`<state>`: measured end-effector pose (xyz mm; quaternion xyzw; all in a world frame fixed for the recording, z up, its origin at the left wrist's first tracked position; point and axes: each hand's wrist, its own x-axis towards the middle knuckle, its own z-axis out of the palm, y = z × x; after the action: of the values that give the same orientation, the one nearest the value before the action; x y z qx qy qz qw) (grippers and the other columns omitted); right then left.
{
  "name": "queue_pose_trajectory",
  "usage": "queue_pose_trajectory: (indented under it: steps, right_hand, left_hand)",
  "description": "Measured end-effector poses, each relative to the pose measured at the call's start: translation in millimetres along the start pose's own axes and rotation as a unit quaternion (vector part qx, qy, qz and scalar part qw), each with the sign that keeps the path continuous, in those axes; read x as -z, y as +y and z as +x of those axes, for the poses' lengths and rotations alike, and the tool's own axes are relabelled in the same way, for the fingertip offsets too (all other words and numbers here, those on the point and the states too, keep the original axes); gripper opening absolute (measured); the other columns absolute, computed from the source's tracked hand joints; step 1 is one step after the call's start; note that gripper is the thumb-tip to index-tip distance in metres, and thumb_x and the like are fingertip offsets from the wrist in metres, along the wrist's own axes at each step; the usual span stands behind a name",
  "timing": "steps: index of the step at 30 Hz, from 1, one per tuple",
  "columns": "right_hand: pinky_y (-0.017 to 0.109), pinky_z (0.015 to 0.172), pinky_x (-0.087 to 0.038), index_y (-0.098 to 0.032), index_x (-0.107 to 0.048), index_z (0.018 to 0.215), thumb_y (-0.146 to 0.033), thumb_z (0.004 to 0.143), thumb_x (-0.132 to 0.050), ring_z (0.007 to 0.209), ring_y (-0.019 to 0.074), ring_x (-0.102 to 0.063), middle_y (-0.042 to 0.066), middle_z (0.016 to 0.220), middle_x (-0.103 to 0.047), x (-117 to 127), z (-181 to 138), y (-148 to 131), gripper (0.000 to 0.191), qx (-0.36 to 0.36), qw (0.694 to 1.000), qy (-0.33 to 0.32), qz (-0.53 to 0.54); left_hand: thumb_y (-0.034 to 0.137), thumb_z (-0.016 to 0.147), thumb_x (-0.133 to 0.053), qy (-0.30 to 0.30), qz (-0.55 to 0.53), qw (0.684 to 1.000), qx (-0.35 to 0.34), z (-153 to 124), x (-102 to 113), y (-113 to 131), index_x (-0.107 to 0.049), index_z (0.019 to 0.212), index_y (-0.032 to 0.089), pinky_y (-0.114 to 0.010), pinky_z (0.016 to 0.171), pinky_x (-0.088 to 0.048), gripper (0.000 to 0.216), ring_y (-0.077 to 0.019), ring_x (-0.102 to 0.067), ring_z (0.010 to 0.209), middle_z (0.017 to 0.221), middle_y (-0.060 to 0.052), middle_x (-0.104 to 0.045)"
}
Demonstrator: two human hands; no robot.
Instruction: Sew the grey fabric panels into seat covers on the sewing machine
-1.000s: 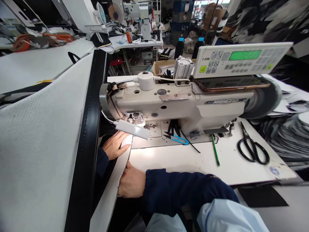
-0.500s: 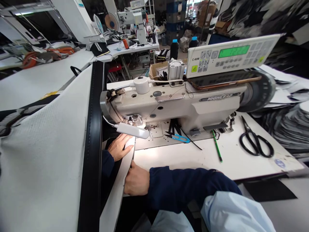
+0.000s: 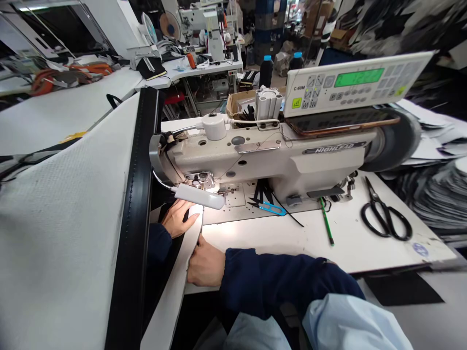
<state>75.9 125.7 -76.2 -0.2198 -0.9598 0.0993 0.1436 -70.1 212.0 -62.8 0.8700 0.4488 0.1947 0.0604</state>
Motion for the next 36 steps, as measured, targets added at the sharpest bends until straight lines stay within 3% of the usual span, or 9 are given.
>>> queue_pose_trajectory:
  steps: [8,12,15,21,28,36]
  right_hand:
    - [0.056,0.083,-0.031,-0.019,-0.062,0.063,-0.014,0.079,-0.051,0.086,0.0264,-0.048,0.005,0.069,-0.062,21.1,3.4,18.1,0.019,0.013,0.998,-0.053,-0.039]
    - [0.053,0.077,-0.033,-0.017,-0.063,0.07,-0.011,0.08,-0.05,0.087,0.0261,-0.047,0.007,0.07,-0.062,22.7,2.2,17.4,0.018,0.002,0.998,-0.055,-0.04]
    - [0.051,0.075,-0.033,-0.017,-0.064,0.073,-0.011,0.082,-0.047,0.087,0.0246,-0.046,0.009,0.074,-0.062,17.9,1.3,18.4,0.02,-0.007,0.998,-0.047,-0.037]
    - [0.058,0.092,-0.019,-0.017,-0.066,0.084,-0.023,0.089,-0.045,0.098,0.026,-0.046,0.007,0.088,-0.064,4.5,1.7,33.5,0.023,0.077,0.997,-0.001,-0.025]
    - [0.051,0.1,-0.017,-0.014,-0.066,0.086,-0.029,0.086,-0.05,0.088,0.0216,-0.054,0.008,0.088,-0.066,12.4,13.1,59.2,0.022,0.087,0.996,-0.025,-0.003]
    - [0.036,0.092,-0.038,-0.01,-0.067,0.08,-0.013,0.076,-0.051,0.092,0.0238,-0.054,0.013,0.09,-0.064,30.7,27.2,85.0,0.017,0.107,0.993,-0.021,-0.055]
  left_hand:
    - [0.036,0.082,-0.041,-0.033,0.008,0.999,0.028,11.5,2.8,-16.5,-0.059,0.093,0.015,-0.035,0.089,-0.043,0.029,-0.0222,-0.055,0.093,0.094,-0.009,-0.061]
    - [0.044,0.081,-0.042,-0.095,0.055,0.994,-0.023,1.5,14.8,-21.9,-0.055,0.114,0.019,-0.048,0.103,-0.027,0.044,-0.0287,-0.048,0.11,0.115,-0.01,-0.057]
    - [0.044,0.081,-0.04,-0.095,0.086,0.992,-0.011,-8.8,17.6,-25.6,-0.047,0.126,0.024,-0.052,0.107,-0.017,0.05,-0.0299,-0.04,0.119,0.126,-0.009,-0.05]
    - [0.042,0.081,-0.038,-0.096,0.1,0.99,-0.012,-13.2,12.2,-28.1,-0.044,0.129,0.023,-0.05,0.107,-0.018,0.052,-0.0298,-0.037,0.122,0.13,-0.01,-0.046]
    - [0.048,0.082,-0.036,-0.147,0.061,0.987,0.002,-4.3,24.7,-27.2,-0.045,0.127,0.023,-0.048,0.106,-0.021,0.053,-0.0291,-0.037,0.121,0.132,-0.009,-0.042]
    - [0.047,0.086,-0.032,-0.201,-0.056,0.978,0.021,17.9,45.8,-25.7,-0.051,0.12,0.019,-0.034,0.104,-0.03,0.047,-0.0227,-0.046,0.113,0.12,-0.007,-0.053]
